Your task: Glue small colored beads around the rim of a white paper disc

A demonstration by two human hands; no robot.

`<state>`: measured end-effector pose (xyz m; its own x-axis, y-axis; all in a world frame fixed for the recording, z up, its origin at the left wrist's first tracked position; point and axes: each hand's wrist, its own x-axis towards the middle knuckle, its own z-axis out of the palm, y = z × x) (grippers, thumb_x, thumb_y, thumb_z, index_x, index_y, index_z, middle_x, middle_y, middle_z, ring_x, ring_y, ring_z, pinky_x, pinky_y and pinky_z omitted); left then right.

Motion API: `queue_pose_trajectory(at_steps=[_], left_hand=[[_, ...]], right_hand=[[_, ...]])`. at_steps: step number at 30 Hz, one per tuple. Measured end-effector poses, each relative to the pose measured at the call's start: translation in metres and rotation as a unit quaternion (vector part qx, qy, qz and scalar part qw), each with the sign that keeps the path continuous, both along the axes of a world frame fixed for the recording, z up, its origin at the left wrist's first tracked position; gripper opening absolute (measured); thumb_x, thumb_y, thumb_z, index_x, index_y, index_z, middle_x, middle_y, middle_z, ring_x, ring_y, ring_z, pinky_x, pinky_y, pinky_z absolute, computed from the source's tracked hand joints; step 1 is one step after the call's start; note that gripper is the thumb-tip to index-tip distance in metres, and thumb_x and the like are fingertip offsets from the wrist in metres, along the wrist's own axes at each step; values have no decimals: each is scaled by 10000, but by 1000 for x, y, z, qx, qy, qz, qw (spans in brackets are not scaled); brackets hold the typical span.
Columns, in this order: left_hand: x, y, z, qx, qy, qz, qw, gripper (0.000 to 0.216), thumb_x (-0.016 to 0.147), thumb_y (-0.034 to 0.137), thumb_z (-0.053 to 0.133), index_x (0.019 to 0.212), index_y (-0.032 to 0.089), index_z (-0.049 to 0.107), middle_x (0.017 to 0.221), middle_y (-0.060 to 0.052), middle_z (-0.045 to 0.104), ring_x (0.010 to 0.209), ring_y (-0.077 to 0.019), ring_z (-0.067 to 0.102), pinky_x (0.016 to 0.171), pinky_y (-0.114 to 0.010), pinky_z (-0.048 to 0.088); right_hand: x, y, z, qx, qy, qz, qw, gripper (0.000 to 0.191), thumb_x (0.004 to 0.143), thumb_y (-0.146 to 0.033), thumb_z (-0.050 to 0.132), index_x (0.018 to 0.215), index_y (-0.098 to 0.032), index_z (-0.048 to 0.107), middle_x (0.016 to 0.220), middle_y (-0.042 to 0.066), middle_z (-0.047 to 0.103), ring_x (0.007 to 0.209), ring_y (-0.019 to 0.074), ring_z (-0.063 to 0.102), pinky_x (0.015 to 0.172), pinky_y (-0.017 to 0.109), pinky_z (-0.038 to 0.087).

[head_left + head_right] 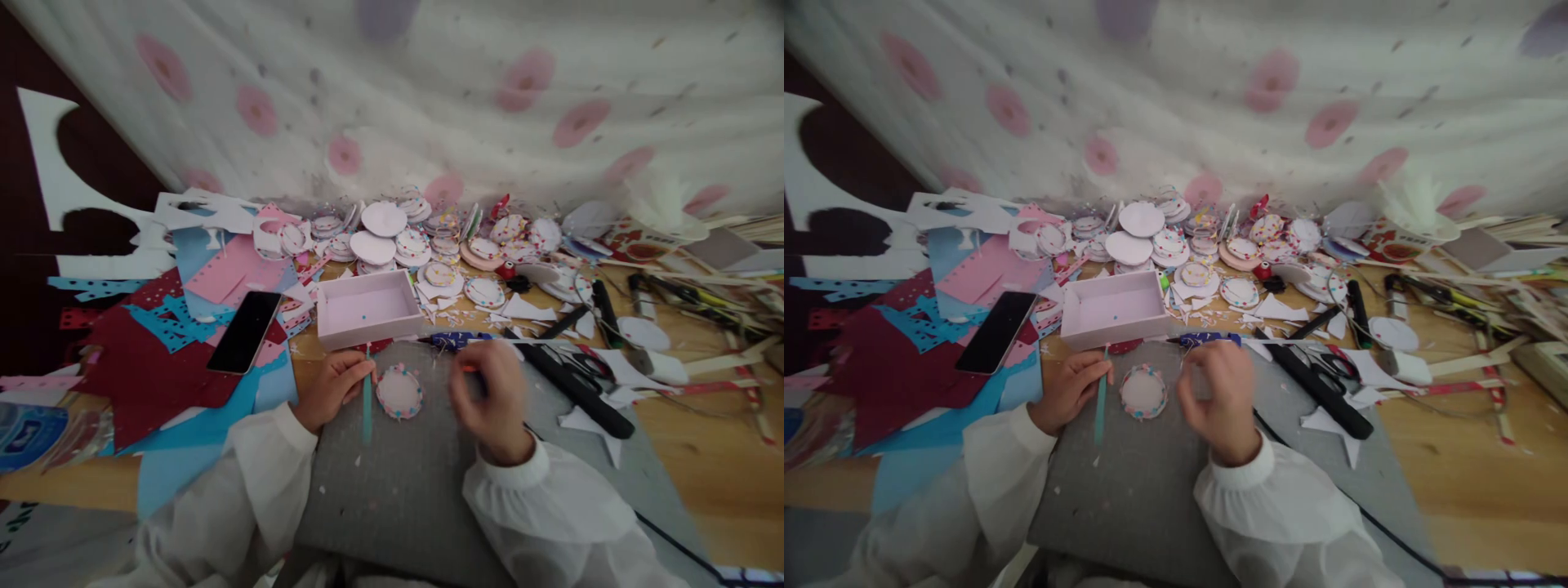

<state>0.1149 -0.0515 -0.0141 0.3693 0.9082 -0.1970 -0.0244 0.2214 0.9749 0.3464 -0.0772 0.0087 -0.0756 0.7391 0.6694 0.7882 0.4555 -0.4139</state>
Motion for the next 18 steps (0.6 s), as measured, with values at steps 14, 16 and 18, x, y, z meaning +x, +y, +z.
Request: queue_pose_trajectory(at_steps=[14,16,18], left_hand=[[0,4,0,-46,-18,-1,999,370,775,438,631,577,133,561,431,65,359,368,-41,240,372,-197,119],[0,4,0,-61,-24,1,998,369,765,443,642,579,137,554,435,65,354,375,-44,246,375,-197,124],[0,5,1,-65,-26,2,998,370,760,443,647,576,138,548,435,66,345,380,-45,240,378,-199,118]], right_hand=[[41,8,-31,-322,-205,-191,904,452,754,-611,576,831,-167,536,798,143,640,743,288,630,634,366,453],[40,10,-31,-319,-197,-189,908,432,733,-569,614,834,-156,537,815,160,639,763,294,629,648,367,456],[39,11,-28,-330,-180,-192,906,368,740,-498,618,837,-154,533,813,161,638,771,296,631,653,360,454]])
